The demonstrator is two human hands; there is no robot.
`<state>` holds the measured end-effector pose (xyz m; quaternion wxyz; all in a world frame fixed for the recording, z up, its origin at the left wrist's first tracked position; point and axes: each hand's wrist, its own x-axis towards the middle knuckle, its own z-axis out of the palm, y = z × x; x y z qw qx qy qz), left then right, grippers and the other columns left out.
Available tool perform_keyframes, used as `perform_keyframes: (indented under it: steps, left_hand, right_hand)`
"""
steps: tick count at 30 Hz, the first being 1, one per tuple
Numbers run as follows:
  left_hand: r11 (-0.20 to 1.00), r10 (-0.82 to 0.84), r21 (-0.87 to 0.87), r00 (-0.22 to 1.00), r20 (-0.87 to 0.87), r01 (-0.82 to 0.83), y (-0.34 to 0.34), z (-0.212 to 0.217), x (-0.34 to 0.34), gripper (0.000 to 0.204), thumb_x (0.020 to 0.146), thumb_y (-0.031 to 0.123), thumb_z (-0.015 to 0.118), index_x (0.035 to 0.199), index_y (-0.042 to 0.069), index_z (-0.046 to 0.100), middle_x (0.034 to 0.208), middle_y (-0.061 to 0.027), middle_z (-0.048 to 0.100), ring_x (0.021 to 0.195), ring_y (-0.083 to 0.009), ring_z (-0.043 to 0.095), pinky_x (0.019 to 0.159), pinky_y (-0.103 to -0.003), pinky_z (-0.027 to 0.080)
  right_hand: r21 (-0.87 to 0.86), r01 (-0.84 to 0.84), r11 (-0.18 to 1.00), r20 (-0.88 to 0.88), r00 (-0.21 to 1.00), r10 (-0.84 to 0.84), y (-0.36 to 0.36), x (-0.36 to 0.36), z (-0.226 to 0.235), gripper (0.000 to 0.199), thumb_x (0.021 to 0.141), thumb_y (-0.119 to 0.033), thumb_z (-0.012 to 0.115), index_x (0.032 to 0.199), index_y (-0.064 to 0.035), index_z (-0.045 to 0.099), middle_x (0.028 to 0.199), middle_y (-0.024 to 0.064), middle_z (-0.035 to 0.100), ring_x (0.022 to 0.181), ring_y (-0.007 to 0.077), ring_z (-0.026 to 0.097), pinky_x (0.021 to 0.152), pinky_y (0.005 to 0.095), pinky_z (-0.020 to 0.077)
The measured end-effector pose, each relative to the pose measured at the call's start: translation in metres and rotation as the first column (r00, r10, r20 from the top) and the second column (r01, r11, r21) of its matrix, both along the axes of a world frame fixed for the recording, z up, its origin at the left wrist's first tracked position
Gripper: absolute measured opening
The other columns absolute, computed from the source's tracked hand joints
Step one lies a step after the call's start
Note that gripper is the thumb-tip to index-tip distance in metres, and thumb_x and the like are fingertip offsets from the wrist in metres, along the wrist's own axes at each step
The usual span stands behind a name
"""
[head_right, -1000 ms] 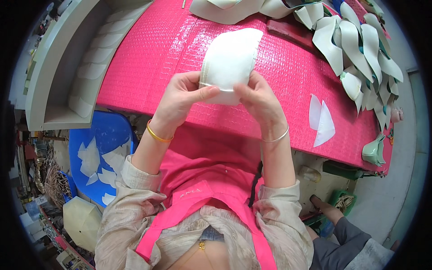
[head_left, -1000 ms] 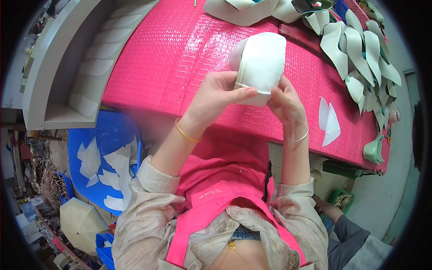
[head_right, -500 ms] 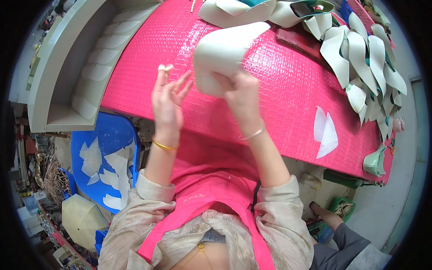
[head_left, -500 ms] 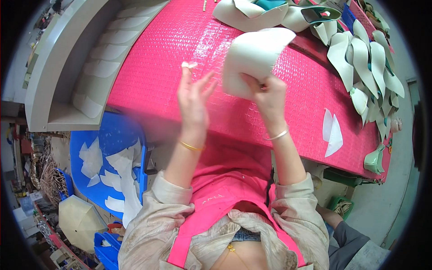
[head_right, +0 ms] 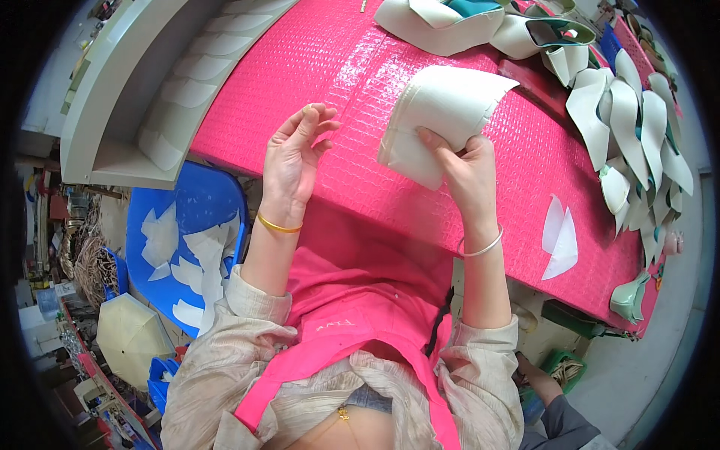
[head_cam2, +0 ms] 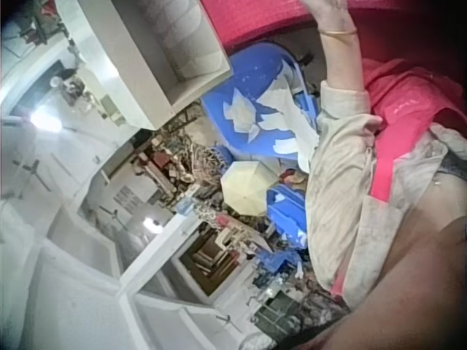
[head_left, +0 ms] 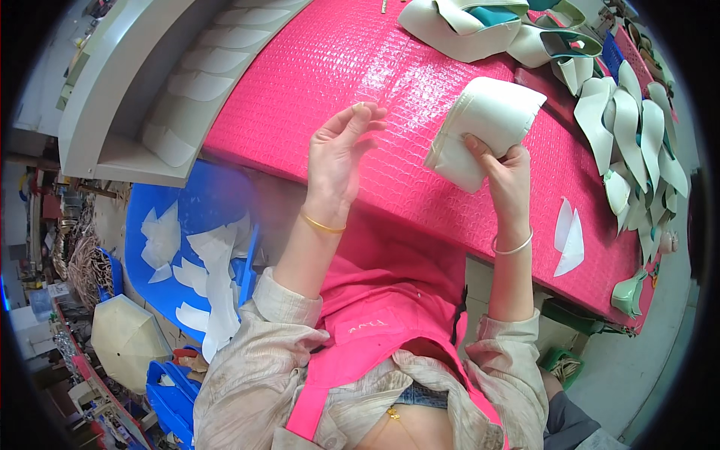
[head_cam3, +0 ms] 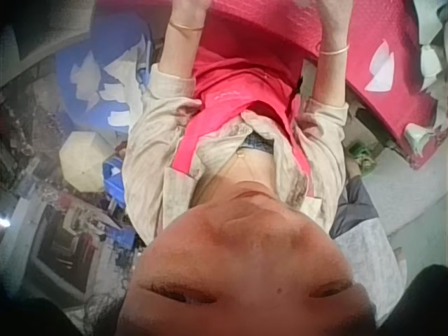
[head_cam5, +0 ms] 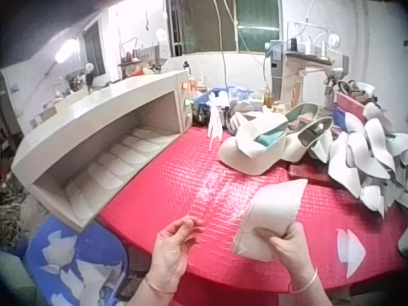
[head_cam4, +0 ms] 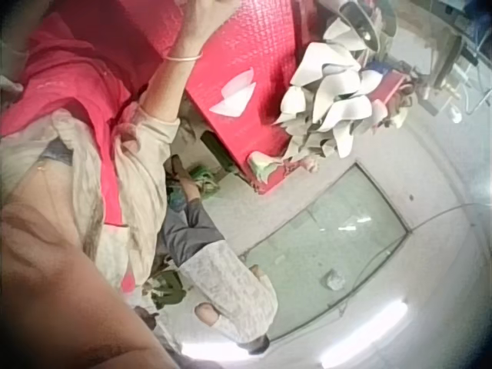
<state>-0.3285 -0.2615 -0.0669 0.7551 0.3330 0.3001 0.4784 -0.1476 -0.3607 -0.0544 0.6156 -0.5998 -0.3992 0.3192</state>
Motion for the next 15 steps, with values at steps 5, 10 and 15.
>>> perform_keyframes:
  steps: [5,10,15]
  left_hand:
    - [0.988,-0.154,0.034,0.982,0.105,0.151,0.003,-0.007,-0.005,0.021,0.088,0.020,0.053,0.074,0.005,0.058,0.063,-0.0040,0.055,0.061,-0.0125,0.052,0.055,-0.024,0.041]
    - [0.961,-0.132,0.159,0.882,-0.453,0.226,-0.001,0.002,-0.017,0.030,0.090,0.030,0.049,0.086,0.001,0.058,0.082,-0.0131,0.060,0.077,-0.0171,0.057,0.066,-0.026,0.044]
    - [0.697,0.282,0.629,0.676,-0.681,0.344,-0.034,-0.010,0.040,0.095,0.082,0.052,0.052,0.134,-0.011,0.002,0.131,-0.0302,0.032,0.123,-0.0298,0.037,0.096,-0.035,0.033]
  right_hand:
    - [-0.029,0.048,0.998,0.154,0.987,-0.043,0.002,-0.010,-0.002,0.020,0.075,-0.011,0.066,0.088,0.0044,0.062,0.080,0.0112,0.063,0.069,0.0170,0.060,0.058,0.0267,0.0462]
    - [0.238,0.147,0.960,0.670,0.691,-0.272,0.012,-0.016,0.001,0.029,0.072,-0.008,0.065,0.098,0.0022,0.059,0.097,0.0183,0.052,0.085,0.0283,0.055,0.071,0.0349,0.0459]
    - [0.219,0.024,0.976,0.716,0.675,-0.177,0.034,-0.052,-0.005,0.038,0.071,-0.004,0.062,0.107,0.0014,0.052,0.103,0.0191,0.047,0.091,0.0341,0.050,0.079,0.0414,0.0430]
